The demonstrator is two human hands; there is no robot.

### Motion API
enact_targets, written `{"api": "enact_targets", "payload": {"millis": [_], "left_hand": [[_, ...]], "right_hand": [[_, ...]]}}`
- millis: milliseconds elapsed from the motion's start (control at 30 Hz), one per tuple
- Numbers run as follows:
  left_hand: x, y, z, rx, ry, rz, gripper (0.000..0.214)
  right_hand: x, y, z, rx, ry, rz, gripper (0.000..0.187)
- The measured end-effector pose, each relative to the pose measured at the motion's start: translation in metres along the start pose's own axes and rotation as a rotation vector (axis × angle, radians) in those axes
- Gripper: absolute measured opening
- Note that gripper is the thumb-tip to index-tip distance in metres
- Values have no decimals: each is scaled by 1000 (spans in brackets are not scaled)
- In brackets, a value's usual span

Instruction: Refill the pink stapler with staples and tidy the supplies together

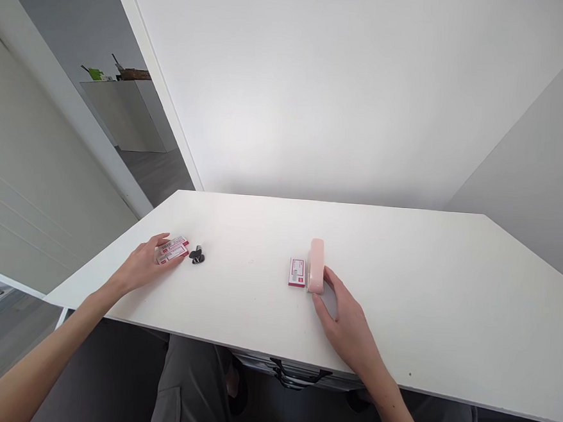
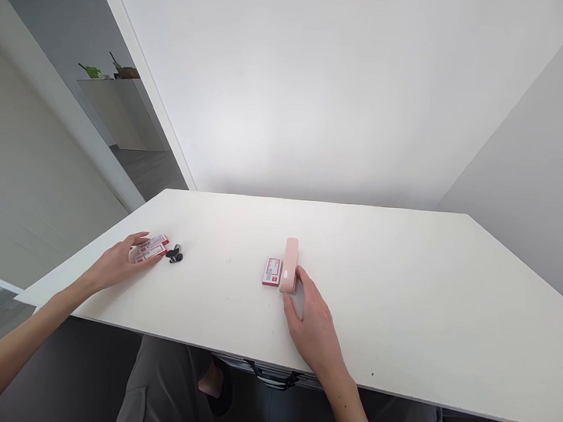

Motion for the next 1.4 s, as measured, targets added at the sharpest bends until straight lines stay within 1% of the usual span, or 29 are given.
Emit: {"api": "enact_targets", "payload": {"millis": [100,167,267,333,367,433,500,567,633,700,800,867,967,1033,1100,1167,1333,1400], "left_hand": [[0,-1,3,-5,27,45,93],[0,-4,6,-16,45,64,96],[2,-4,18,6,127,80,97],[7,5,30,56,207,76,96],[11,14,35,85,249,64,95],[22,46,41,136,304,-20,91],[34,89,39,174,314,-149,86],[45,135,24,205,235,-272,83],[54,179,3,244,134,-384,79],[60,213,-18,281,66,-449,77],[62,252,-44,270,10,-501,79],[61,269,-57,221,14,-510,78],[59,281,-66,152,57,-491,75],[59,282,-68,136,68,-474,78],[61,279,-69,144,38,-460,85],[64,274,-70,169,-36,-462,92],[72,266,-69,256,-258,-579,104],[70,261,-73,265,-337,-585,107]], "right_hand": [[-1,1,-1,-2,-1,0,59],[-1,2,-1,-6,5,-1,59],[-1,2,-1,-10,9,-9,59],[-2,3,-1,-10,8,-16,59],[-2,3,-1,-10,7,-19,59],[-2,3,-2,-9,4,-21,59],[-2,3,-2,-6,7,-20,59],[-2,3,-1,-4,19,-14,59],[-3,3,-1,-4,32,0,59],[-4,2,0,-5,45,15,59],[-5,1,0,-5,58,36,58],[-5,-1,1,-10,61,48,57],[-6,-1,0,-21,52,56,56],[-6,-1,0,-25,49,53,55],[-6,0,0,-24,51,50,55],[-6,0,0,-25,51,55,55],[-5,-4,0,-26,52,80,54],[-5,-4,0,-22,50,79,53]]}}
Point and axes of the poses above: each hand's wrist, its own x-axis away from the middle knuckle, its own z-axis out of the back of the hand, y = z × x, the point moved 10 cm from there along -x, towards the middle knuckle, and after that the axes turned 2 degrees about -z, right-handed, at the moved point
